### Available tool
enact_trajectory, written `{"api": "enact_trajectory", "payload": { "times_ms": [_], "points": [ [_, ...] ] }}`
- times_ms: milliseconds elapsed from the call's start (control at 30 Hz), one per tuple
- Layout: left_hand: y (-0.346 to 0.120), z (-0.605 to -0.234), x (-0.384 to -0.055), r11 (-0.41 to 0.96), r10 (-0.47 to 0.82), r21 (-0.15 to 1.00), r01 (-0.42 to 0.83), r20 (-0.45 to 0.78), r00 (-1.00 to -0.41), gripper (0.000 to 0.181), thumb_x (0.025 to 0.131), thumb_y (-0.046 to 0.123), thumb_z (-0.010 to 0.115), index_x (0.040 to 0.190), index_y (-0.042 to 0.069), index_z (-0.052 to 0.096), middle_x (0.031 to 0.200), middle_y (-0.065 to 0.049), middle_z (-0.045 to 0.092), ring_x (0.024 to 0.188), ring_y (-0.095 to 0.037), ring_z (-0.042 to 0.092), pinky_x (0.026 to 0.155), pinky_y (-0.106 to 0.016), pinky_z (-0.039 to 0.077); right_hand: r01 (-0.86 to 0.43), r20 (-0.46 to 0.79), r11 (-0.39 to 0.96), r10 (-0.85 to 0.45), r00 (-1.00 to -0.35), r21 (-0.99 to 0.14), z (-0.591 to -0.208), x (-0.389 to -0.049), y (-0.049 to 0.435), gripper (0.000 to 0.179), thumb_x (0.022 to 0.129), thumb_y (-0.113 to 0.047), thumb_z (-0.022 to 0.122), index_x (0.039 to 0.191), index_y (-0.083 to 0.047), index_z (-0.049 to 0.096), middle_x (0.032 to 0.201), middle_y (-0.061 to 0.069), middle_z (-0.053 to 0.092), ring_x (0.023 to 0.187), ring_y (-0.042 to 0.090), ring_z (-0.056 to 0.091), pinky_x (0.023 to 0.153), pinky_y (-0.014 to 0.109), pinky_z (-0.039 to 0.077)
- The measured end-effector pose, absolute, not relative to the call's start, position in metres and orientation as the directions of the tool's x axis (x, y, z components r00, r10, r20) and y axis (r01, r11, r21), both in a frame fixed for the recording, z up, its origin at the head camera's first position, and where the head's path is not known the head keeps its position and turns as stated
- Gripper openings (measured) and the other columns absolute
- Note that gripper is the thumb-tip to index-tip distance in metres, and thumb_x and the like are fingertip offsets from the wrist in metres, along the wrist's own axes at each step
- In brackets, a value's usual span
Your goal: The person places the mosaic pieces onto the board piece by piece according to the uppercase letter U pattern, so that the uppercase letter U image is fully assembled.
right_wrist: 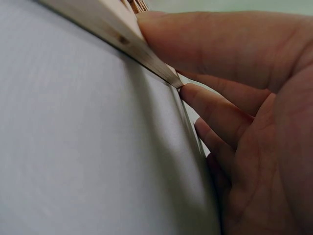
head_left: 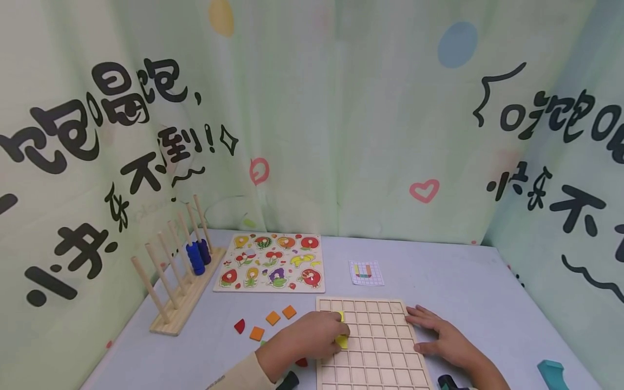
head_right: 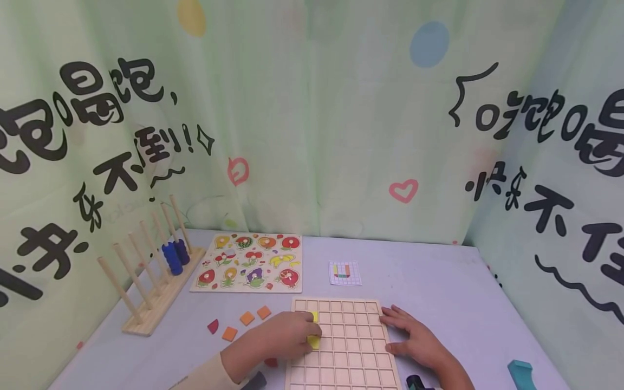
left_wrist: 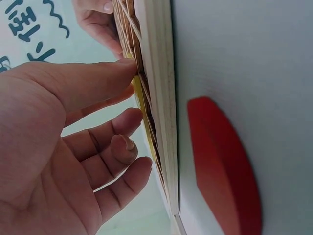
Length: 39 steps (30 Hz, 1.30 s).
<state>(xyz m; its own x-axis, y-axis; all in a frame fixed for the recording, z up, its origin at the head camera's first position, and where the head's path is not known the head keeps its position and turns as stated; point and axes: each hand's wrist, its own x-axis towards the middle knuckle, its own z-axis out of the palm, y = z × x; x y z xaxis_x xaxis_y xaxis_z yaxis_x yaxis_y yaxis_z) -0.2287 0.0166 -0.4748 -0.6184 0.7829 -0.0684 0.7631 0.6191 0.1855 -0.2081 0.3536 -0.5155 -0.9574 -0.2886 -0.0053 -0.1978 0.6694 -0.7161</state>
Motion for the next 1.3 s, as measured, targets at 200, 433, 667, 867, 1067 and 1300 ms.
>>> {"api": "enact_trajectory", "payload": {
  "times_ms": [200,433,667,867,1067,1300],
  "points": [
    [0.015,-0.478,-0.229,0.631,0.774,0.184,0.754,-0.074,-0.629,0.026,0.087,0.029,0.074,0.113,0.028,0.071,0.093,0.015,0.057,0.075,-0.003,0.046,0.075,-0.021,0.045,-0.213,0.007,0.667,-0.297,-0.955,-0.714,-0.515,-0.208,0.352,0.066,0.074,-0.034,0.08,0.132,-0.01,0.061,0.147,0.018,0.042,0.137,0.048,0.022,0.101,0.07,0.02],
    [0.009,-0.481,-0.23,0.634,0.77,0.184,0.751,-0.066,-0.634,0.025,0.087,0.028,0.073,0.112,0.029,0.071,0.092,0.015,0.056,0.074,-0.004,0.046,0.071,-0.021,0.045,-0.226,0.021,0.669,-0.301,-0.953,-0.708,-0.516,-0.207,0.352,0.065,0.076,-0.035,0.08,0.132,-0.01,0.061,0.147,0.018,0.042,0.141,0.031,0.026,0.102,0.069,0.02],
    [-0.006,-0.484,-0.232,0.635,0.771,0.156,0.756,-0.067,-0.634,0.02,0.091,0.025,0.067,0.111,0.027,0.07,0.086,0.014,0.053,0.069,-0.003,0.045,0.06,-0.018,0.041,-0.205,-0.006,0.676,-0.296,-0.955,-0.708,-0.514,-0.208,0.352,0.067,0.074,-0.035,0.08,0.133,-0.009,0.06,0.147,0.019,0.041,0.138,0.047,0.022,0.101,0.07,0.019],
    [-0.02,-0.483,-0.229,0.651,0.757,0.169,0.74,-0.076,-0.649,0.018,0.091,0.027,0.069,0.108,0.027,0.07,0.084,0.014,0.051,0.068,-0.003,0.045,0.059,-0.018,0.04,-0.201,-0.005,0.678,-0.29,-0.957,-0.707,-0.514,-0.208,0.353,0.067,0.074,-0.035,0.081,0.132,-0.009,0.061,0.147,0.018,0.041,0.137,0.048,0.022,0.101,0.07,0.02],
    [-0.032,-0.478,-0.222,0.699,0.713,0.199,0.687,-0.115,-0.692,0.023,0.089,0.029,0.072,0.112,0.029,0.071,0.088,0.015,0.054,0.072,-0.004,0.047,0.064,-0.019,0.044,-0.21,0.004,0.681,-0.291,-0.957,-0.701,-0.515,-0.208,0.353,0.066,0.074,-0.035,0.08,0.132,-0.009,0.061,0.147,0.018,0.042,0.137,0.048,0.023,0.101,0.069,0.021],
    [-0.042,-0.473,-0.214,0.736,0.675,0.198,0.647,-0.149,-0.722,0.025,0.087,0.032,0.074,0.111,0.031,0.071,0.089,0.015,0.057,0.071,-0.004,0.048,0.065,-0.019,0.045,-0.226,0.02,0.686,-0.295,-0.955,-0.692,-0.516,-0.208,0.355,0.065,0.075,-0.035,0.08,0.132,-0.01,0.061,0.147,0.018,0.043,0.141,0.031,0.026,0.101,0.069,0.022]
  ]
}}
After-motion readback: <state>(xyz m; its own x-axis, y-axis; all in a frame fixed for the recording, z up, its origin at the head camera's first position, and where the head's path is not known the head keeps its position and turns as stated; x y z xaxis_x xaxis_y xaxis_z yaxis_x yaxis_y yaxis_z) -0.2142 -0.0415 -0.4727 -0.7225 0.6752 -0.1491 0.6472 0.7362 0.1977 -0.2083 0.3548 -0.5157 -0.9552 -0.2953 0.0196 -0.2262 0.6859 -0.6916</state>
